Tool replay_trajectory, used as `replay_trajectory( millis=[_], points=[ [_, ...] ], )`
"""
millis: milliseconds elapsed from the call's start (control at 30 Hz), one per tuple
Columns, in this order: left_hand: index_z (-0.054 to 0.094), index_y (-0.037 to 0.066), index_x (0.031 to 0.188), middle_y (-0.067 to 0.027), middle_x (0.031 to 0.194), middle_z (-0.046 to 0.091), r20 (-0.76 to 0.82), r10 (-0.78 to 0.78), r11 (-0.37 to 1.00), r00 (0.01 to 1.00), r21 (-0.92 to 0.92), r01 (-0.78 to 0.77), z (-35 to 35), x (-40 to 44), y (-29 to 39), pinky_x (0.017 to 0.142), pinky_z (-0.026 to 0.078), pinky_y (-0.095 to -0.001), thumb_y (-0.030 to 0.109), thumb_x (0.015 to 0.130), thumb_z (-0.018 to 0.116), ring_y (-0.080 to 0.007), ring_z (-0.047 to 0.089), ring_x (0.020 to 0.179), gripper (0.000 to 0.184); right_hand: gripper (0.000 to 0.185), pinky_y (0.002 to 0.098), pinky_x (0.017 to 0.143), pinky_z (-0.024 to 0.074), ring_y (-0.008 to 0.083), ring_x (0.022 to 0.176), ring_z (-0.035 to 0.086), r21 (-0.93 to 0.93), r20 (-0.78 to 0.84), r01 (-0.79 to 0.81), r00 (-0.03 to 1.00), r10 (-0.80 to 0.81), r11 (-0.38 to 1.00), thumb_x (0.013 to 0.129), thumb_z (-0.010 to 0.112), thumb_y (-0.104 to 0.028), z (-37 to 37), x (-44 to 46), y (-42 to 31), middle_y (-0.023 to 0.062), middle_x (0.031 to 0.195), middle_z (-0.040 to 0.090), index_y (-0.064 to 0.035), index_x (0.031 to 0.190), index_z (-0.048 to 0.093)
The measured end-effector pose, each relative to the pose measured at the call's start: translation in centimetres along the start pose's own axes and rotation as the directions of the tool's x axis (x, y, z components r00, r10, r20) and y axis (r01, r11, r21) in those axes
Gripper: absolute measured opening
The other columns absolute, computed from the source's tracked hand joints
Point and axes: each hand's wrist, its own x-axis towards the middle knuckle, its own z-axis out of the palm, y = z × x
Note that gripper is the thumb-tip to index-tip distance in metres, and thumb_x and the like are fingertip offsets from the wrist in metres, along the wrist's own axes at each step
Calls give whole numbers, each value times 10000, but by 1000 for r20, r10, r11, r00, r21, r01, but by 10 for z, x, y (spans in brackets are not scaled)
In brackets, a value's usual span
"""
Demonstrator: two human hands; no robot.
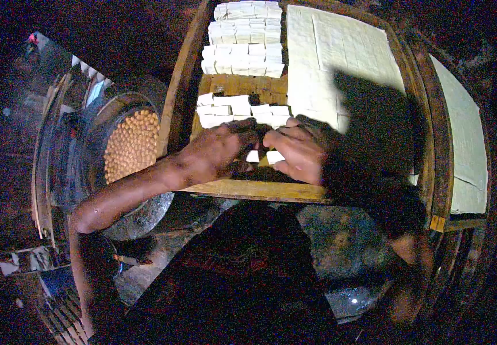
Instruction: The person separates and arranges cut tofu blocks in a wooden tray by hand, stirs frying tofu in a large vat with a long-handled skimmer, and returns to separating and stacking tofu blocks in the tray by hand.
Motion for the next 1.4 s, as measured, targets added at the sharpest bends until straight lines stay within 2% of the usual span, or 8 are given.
replay_trajectory(
  millis=[300, 367, 567, 733, 933, 1133, 1233, 1400],
  points=[
    [640, -2, 883, -213, 878, 643, 11, -62, 987, 998, 149, 60, -14, 19, 0, 674, 540, -431, 201, 801, 674, -363, 647, 784, 221, 344, 422, 735, 473, 338, 812, 609, 67, -12, -30, 999, 31, 997, 720, 737, -121, -18, 16, 16, 138, 876, 627, -61, 1032, 607],
    [662, 26, 892, -212, 782, 645, 23, -115, 970, 993, 218, 107, -32, 38, -3, 684, 528, -457, 258, 814, 669, -367, 652, 778, 245, 355, 394, 698, 482, 303, 796, 616, -143, -545, 301, 771, -329, 943, 717, 744, -111, -3, 27, 54, 147, 895, 639, -30, 1033, 604],
    [674, 60, 899, -196, 858, 667, 21, -203, 930, 979, 318, 186, -47, 79, -24, 749, 525, -438, 251, 808, 654, -344, 658, 815, 213, 273, 365, 630, 493, 291, 638, 618, -56, -291, 54, 954, -68, 997, 757, 666, -102, -25, 56, 79, 171, 792, 647, 4, 1005, 621],
    [692, 90, 926, -182, 875, 677, 21, -261, 922, 965, 303, 243, -31, 75, -35, 773, 524, -432, 287, 808, 637, -329, 661, 839, 237, 329, 423, 910, 421, 307, 1047, 564, 10, -148, -116, 982, 116, 993, 815, 619, -179, -18, 51, 73, 183, 1027, 626, -33, 1108, 592],
    [695, 67, 941, -193, 845, 676, 81, -235, 948, 969, 237, 210, -35, 66, -39, 796, 509, -453, 342, 848, 597, -338, 658, 847, 306, 467, 409, 934, 423, 337, 1066, 555, 0, 157, -241, 958, 238, 970, 842, 632, -293, -32, 61, 52, 203, 1086, 612, -19, 1211, 547],
    [529, -18, 1207, -199, 946, 662, 374, -222, 956, 901, 267, 124, -50, 55, -24, 988, 387, -461, 462, 845, 600, -355, 595, 1009, 605, 662, 404, 976, 382, 339, 1112, 491, -99, 88, -42, 995, 51, 994, 784, 685, -347, -27, 43, 47, 208, 1144, 573, 62, 1261, 475],
    [474, -27, 1252, -215, 1139, 592, 123, 81, 975, 989, 198, -104, -47, 41, -46, 977, 402, -461, 476, 803, 644, -358, 559, 1083, 695, 784, 391, 992, 361, 326, 1124, 441, -104, 9, 4, 1000, -3, 995, 710, 734, -344, -20, 45, 47, 194, 1160, 551, 80, 1292, 425],
    [432, -18, 1277, -226, 1205, 533, 90, -24, 931, 996, 365, -11, -32, 34, -64, 964, 417, -459, 478, 753, 697, -372, 527, 1127, 768, 896, 415, 969, 370, 344, 1137, 440, -233, -139, 163, 970, -198, 959, 655, 768, -420, -5, 57, 54, 208, 1202, 503, 75, 1303, 396]
  ],
)
